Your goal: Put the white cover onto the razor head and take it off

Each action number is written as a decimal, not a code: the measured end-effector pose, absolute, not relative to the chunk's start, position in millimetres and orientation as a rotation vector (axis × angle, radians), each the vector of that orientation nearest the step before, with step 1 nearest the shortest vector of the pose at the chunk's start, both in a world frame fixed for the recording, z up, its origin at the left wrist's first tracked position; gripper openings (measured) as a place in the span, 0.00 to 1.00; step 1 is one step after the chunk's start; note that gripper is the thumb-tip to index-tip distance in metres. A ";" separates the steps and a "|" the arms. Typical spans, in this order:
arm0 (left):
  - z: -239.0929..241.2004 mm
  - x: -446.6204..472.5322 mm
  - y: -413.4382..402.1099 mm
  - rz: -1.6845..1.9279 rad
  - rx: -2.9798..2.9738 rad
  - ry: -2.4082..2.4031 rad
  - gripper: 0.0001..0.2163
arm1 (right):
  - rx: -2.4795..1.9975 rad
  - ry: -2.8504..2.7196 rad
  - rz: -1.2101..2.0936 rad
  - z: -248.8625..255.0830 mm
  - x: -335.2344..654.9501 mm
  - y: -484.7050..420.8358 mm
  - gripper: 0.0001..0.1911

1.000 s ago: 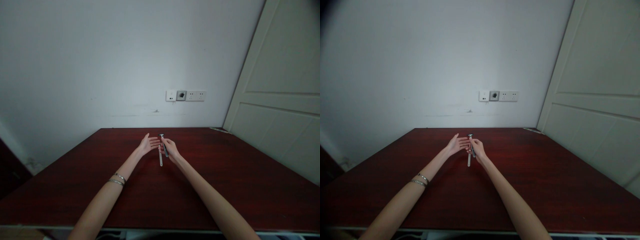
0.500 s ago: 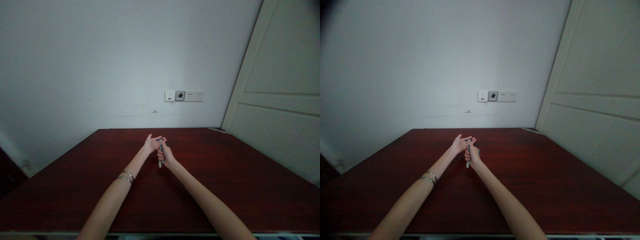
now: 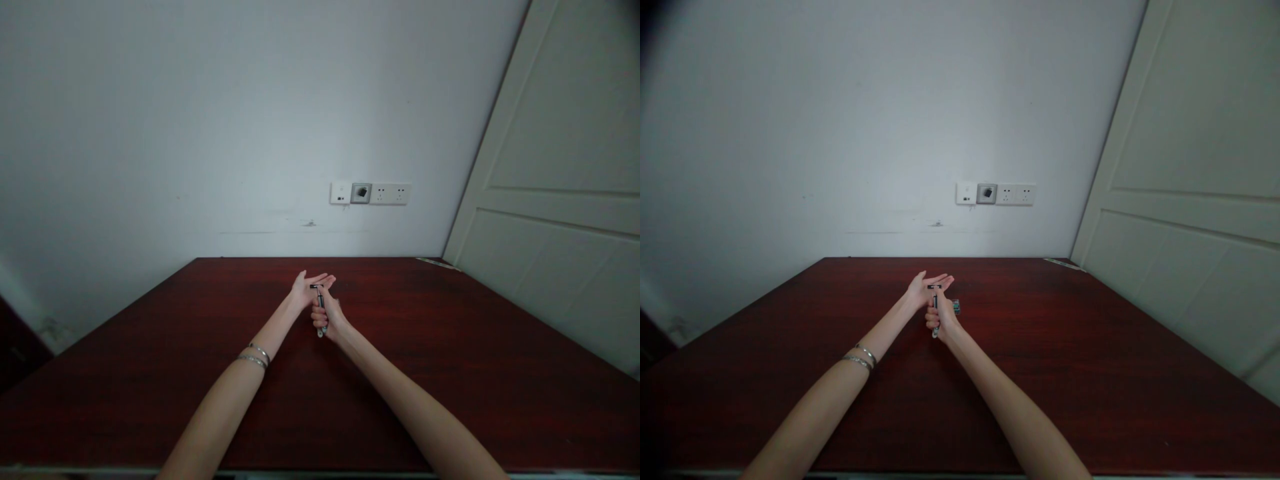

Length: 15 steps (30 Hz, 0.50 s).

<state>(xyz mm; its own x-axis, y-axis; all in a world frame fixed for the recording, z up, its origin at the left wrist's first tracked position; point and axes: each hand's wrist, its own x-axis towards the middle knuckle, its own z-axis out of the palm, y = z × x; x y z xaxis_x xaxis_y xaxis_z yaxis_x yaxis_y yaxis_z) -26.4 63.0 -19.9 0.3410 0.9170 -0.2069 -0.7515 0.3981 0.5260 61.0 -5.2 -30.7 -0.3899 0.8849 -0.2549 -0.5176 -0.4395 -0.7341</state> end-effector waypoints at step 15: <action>-19.9 -24.9 57.0 1.072 0.366 0.542 0.26 | -0.892 -0.760 1.820 -26.0 61.9 -6.1 0.23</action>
